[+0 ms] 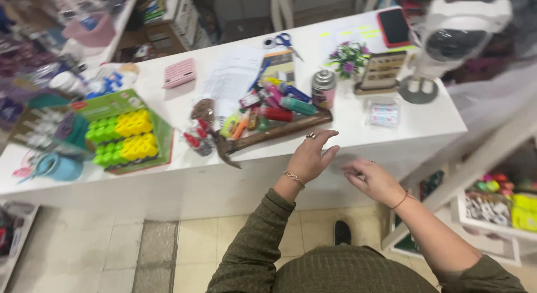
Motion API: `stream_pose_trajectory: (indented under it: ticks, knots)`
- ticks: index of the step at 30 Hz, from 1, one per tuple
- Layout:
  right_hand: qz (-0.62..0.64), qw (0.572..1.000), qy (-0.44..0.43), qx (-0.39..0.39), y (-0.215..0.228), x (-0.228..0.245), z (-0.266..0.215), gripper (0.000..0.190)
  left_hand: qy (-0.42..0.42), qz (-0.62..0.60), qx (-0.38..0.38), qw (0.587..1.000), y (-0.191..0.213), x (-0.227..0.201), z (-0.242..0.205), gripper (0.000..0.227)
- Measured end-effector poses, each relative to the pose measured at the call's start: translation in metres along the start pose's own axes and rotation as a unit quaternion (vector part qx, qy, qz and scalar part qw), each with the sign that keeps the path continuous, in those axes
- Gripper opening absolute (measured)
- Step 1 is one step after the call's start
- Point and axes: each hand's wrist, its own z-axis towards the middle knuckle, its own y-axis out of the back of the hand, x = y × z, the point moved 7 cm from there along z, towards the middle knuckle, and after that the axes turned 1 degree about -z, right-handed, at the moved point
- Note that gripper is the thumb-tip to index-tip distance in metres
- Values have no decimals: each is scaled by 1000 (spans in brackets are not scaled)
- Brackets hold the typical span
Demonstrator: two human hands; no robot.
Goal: The person organizes stationery items in a store, starting by arranging K-pop themed notebooks on a display stand. They then move to a white shelving unit to retrieve various craft supplies, including paint tubes and jars, placing them on a nearby table. Finally, they pick up a box of glue sticks and place it on the shelf.
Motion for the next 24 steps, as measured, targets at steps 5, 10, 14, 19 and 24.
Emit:
stream_pose_trajectory:
  ticks: [5,10,14,19,24]
  knots:
    - [14,990,-129,-58,8,-84,-123,24,-24,-64,122,990,-88,-41,-2,37]
    - [5,973,-198,-119,20,-132,-240,21,-72,-18,254,964,-226,-67,-30,39]
    - [35,950,-274,-148,32,-173,-321,22,-77,-8,405,911,-364,-75,-81,44]
    - [72,931,-310,-180,57,-225,-428,22,-144,-33,482,864,-527,-108,-152,45]
    - [111,913,-361,-156,58,-307,-534,27,-66,44,547,834,-617,-182,-192,43]
